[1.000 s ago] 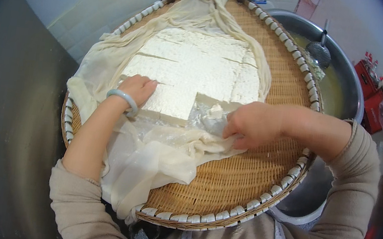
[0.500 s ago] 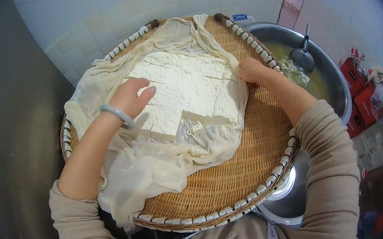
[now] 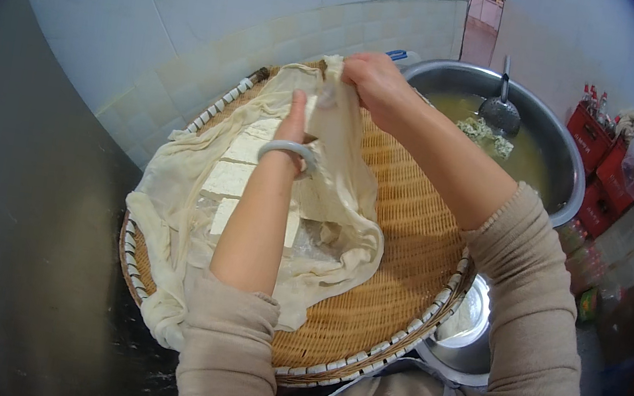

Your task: The person rinses a metal bowl, then unwraps a block of tofu from a cloth on a woven tray and breaks it into smaller pieces by hand, placing them into the bowl. They pour liquid from another bowl over the tofu pieces and store the bowl in a refrigerator.

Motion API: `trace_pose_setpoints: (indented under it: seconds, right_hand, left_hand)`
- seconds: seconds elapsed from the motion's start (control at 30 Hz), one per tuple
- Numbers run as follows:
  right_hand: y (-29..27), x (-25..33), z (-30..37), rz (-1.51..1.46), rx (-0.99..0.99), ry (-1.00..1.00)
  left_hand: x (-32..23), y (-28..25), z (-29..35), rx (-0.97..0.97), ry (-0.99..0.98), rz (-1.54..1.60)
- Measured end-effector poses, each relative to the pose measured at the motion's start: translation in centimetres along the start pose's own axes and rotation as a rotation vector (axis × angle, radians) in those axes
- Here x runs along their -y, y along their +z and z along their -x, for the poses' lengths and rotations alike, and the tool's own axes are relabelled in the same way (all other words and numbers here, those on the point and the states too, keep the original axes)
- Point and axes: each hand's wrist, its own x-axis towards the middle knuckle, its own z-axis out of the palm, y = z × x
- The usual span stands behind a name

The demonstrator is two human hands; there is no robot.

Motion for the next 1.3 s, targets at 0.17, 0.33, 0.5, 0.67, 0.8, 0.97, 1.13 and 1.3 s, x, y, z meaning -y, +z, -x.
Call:
trace_pose_setpoints:
  seconds: [0.17,0.33,0.5,0.67,0.8,0.97,1.13,1.3]
  right_hand:
    - [4.9,1.5,-1.4,0.008,0.104,-0.081]
    - [5.0,0.3,-1.7,0.09,0.126,-0.065]
    - [-2.3,-1.2,-0.4,0.213,0.087,-0.013]
    - [-7.4,-4.4,2.0,0.443,-0.049,0.207]
    - [-8.3,-3.8,3.4,1.035,-0.1,0.098]
    - [-8.3,-0.9,7.9,-0.174,0.143,0.177]
    - [-13.2,0.8,16.0,-0.175,0.032,0.147]
    - [-18.2,-2.4,26.2,0.422,0.181,0.54]
  left_hand:
    - [-1.4,-5.1,0.6,0.055,0.129,0.066]
    - [-1.0,-6.1,-1.3,0.033,0.126,-0.165]
    - [0.5,-3.8,-2.3,0.076,0.176,0.069]
    - [-0.4,-2.1,0.0,0.176,0.206,0.065]
    - [-2.1,1.4,2.6,0.073,0.228,0.0]
    - [-3.1,7.5,8.2,0.456,0.701,-0.249]
    - [-3.7,8.2,10.8,0.568,0.861,-0.409]
    - [-1.2,3.7,7.0,0.267,0.416,-1.471]
